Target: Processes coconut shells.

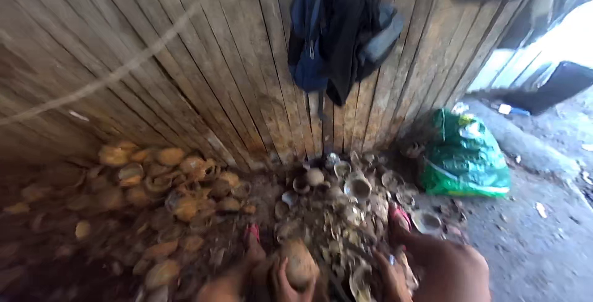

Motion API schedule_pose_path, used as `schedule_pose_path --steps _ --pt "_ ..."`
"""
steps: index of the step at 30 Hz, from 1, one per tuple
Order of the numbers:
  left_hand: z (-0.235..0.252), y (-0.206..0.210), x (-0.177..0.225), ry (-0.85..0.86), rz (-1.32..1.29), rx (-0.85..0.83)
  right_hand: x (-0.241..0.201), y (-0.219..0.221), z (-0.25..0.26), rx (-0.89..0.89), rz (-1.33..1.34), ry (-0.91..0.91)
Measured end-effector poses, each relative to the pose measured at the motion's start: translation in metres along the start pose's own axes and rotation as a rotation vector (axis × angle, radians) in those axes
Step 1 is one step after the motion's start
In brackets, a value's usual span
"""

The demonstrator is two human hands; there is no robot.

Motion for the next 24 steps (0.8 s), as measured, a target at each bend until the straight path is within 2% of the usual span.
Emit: schedule_pose_path --steps 2,3,5,7,8,9,10,11,14,15,17,19,21,22,24 --pt "0.0 -0.002 -0.01 0.056 -0.075 0.017 0.014 0.004 0.011 0.028 0.04 0.036" --pt "0.002 -0.005 -0.008 0.024 -0.087 0.006 0.017 0.006 0.011 0.015 0.064 0.049" --pt "0.004 -0.004 -0.002 -0.176 -0.155 -0.087 0.02 0.011 0.008 -0.002 0.096 0.058" --pt "0.005 0.008 -0.007 -0.509 -0.354 -0.239 0.022 0.015 0.006 -0.014 0.105 0.06" --pt "0.007 0.013 -0.01 -0.638 -0.443 -0.269 0.021 0.016 0.004 -0.018 0.11 0.057" --pt "0.011 0.015 -0.008 -0.696 -0.481 -0.267 0.02 0.016 0.001 -0.021 0.123 0.053" --pt "0.018 0.011 0.001 -0.666 -0.471 -0.248 0.019 0.014 -0.001 -0.018 0.138 0.053" --pt "0.027 0.002 0.016 -0.55 -0.425 -0.214 0.017 0.011 0.0 -0.012 0.155 0.053" --pt "0.063 -0.043 0.091 0.034 -0.311 -0.043 0.013 -0.006 0.004 0.056 0.2 0.041" --pt "0.07 -0.056 0.112 0.171 -0.296 0.03 0.012 -0.012 0.005 0.085 0.21 0.045" --pt "0.069 -0.06 0.126 0.304 -0.239 0.166 0.012 -0.017 0.008 0.122 0.259 0.082" --pt "0.044 -0.027 0.093 0.248 -0.108 0.167 0.011 -0.014 0.012 0.125 0.297 0.126" --pt "0.014 0.014 0.028 0.047 0.039 0.084 0.013 -0.009 0.014 0.112 0.305 0.165" --pt "0.006 0.021 0.007 -0.062 0.051 0.051 0.012 -0.006 0.014 0.099 0.308 0.171" --pt "0.02 0.018 -0.002 -0.257 -0.016 -0.013 0.006 0.0 0.016 0.074 0.311 0.164"
Point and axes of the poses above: each hand's wrist, its own z-axis towards the middle knuckle, its own y-axis out of the palm, x = y × z, the point moved 3 cm from there along z, towards the middle knuckle, and after that the axes turned 4 degrees about -y, right-handed, at the moved point
